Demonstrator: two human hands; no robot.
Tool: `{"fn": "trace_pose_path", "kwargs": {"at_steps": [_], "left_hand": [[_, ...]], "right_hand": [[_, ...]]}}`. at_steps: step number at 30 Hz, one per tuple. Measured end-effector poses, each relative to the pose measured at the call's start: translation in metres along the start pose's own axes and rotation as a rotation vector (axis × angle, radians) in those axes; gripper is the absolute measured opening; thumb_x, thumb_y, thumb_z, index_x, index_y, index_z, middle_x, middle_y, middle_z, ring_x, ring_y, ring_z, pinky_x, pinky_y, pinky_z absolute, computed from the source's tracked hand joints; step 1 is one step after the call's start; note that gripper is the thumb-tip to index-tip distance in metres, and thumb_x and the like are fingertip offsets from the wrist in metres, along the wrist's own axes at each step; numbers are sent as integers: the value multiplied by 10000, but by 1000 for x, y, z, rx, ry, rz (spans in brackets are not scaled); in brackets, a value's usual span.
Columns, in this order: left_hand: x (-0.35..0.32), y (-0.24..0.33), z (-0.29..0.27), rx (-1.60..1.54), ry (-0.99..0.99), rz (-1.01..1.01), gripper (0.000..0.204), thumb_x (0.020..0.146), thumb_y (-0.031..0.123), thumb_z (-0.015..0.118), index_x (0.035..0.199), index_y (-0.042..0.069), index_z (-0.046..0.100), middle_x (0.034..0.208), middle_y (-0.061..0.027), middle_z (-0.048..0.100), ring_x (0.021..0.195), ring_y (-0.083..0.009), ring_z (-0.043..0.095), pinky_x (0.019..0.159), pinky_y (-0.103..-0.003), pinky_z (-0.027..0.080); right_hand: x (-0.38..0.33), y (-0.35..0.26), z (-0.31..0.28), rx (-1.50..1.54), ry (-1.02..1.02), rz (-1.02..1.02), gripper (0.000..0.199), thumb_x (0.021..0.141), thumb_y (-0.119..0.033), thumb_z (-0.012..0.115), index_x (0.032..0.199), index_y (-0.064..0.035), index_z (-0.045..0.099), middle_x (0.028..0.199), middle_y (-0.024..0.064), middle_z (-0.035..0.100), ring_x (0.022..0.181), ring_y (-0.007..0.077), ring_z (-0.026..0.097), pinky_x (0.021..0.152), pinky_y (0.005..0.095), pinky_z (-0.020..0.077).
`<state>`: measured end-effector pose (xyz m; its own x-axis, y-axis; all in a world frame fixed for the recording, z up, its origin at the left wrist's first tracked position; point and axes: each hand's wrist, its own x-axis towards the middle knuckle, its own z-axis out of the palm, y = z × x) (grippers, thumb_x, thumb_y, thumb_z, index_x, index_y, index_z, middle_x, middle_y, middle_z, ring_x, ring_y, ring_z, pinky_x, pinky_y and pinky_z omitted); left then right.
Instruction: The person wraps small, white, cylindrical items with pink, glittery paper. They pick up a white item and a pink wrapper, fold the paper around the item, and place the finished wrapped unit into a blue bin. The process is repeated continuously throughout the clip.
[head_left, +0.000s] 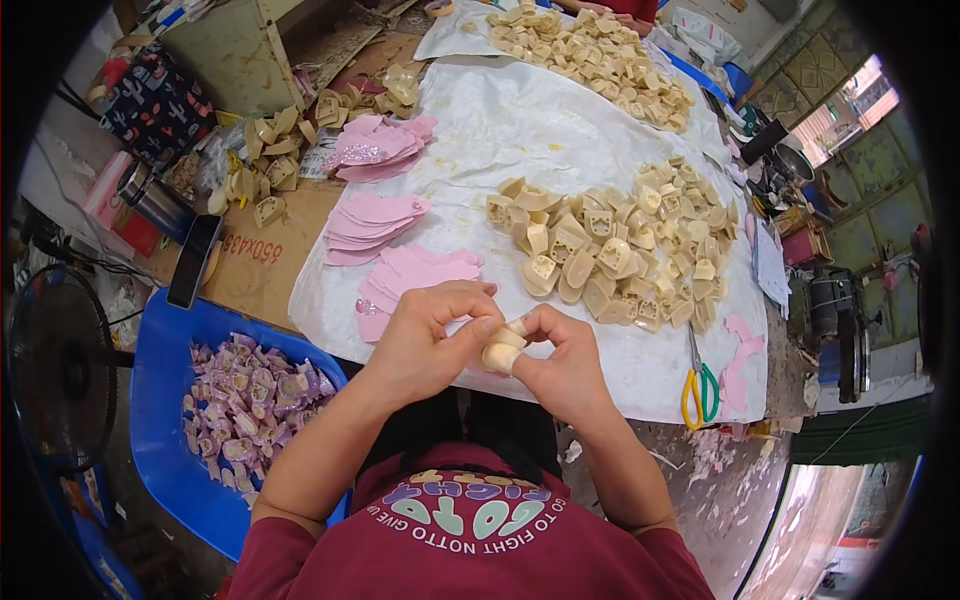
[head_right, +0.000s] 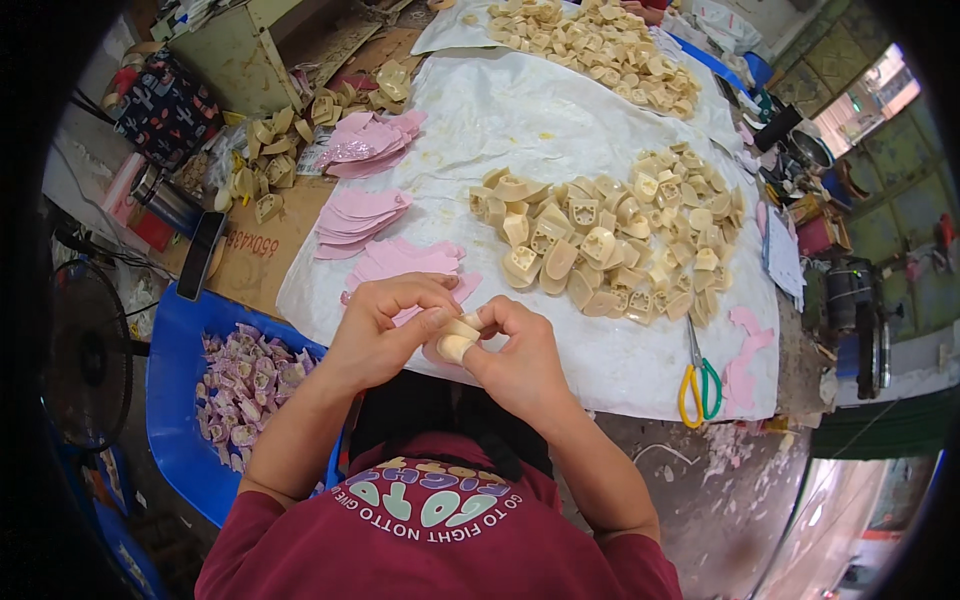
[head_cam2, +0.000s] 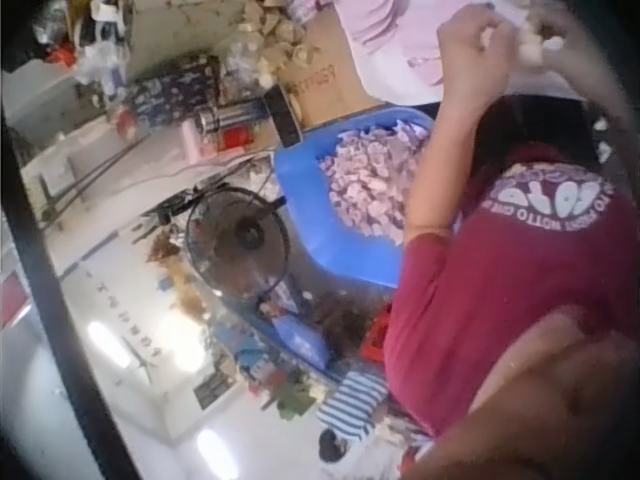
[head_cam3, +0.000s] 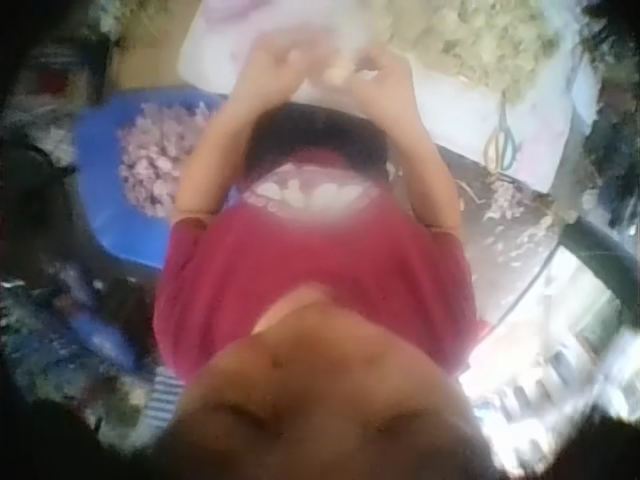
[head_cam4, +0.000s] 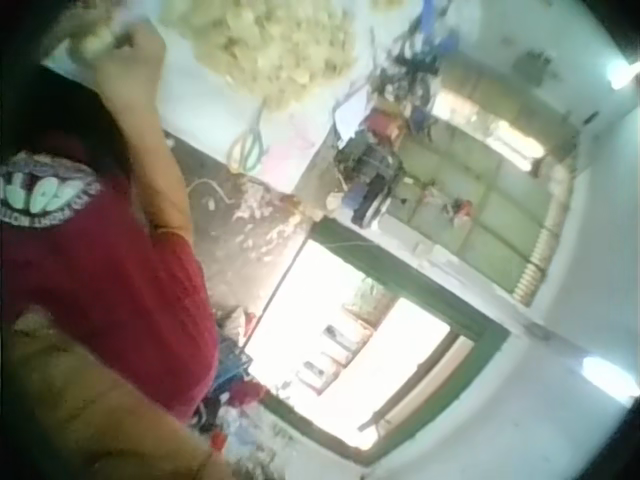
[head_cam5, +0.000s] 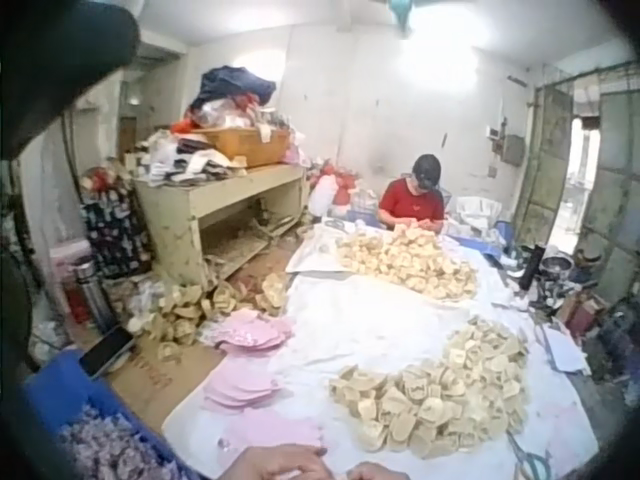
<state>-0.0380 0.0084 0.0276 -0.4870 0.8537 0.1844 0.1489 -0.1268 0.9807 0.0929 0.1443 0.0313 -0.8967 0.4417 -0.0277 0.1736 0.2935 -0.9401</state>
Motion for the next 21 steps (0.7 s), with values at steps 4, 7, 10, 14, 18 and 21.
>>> {"fn": "trace_pose_path", "kwargs": {"at_steps": [4, 7, 10, 14, 18, 21], "left_hand": [[-5, 4, 1, -243, 38, -136, 126, 870, 65, 621, 935, 3, 709, 1178, -136, 596, 1123, -244, 553, 993, -378, 396], [-20, -6, -2, -216, 82, 44, 127, 880, 79, 611, 930, 34, 720, 1173, -120, 575, 1133, -196, 515, 1008, -373, 377], [-30, -13, 4, -236, 248, 90, 135, 882, 79, 622, 984, 41, 701, 1183, -119, 558, 1164, -217, 496, 1015, -395, 365], [-38, 5, 10, -112, 174, 133, 165, 885, 25, 607, 1044, 16, 647, 1199, -117, 521, 1111, -204, 536, 962, -354, 421], [-39, 8, 7, -449, 237, 104, 165, 870, -65, 575, 1008, 10, 629, 1192, -133, 500, 1051, -169, 572, 857, -296, 494], [-38, 13, 9, -257, 362, 255, 216, 823, -120, 582, 984, 17, 626, 1239, -176, 485, 995, -205, 627, 863, -327, 513]], "right_hand": [[0, -15, -7, 47, -23, 63, 173, 700, -107, 744, 782, -22, 617, 762, 44, 607, 714, 124, 549, 651, 283, 445], [-2, -22, -3, -116, -15, -108, 169, 690, -103, 741, 792, -35, 624, 753, 54, 609, 717, 184, 555, 680, 322, 434], [0, -19, 1, -306, 33, -342, 183, 680, -107, 740, 813, -47, 629, 740, 55, 607, 737, 239, 551, 703, 356, 420], [0, -21, -5, -305, 67, -459, 266, 675, -153, 757, 873, -34, 625, 813, 78, 627, 833, 283, 565, 736, 382, 415], [-5, -31, -14, -501, 40, -667, 637, 705, -259, 782, 1213, 13, 512, 1169, 164, 576, 1128, 339, 514, 936, 407, 390], [-15, 0, -21, -301, 219, -424, 957, 771, -336, 756, 1473, 12, 204, 1443, 197, 379, 1346, 314, 365, 1104, 425, 269]]}}
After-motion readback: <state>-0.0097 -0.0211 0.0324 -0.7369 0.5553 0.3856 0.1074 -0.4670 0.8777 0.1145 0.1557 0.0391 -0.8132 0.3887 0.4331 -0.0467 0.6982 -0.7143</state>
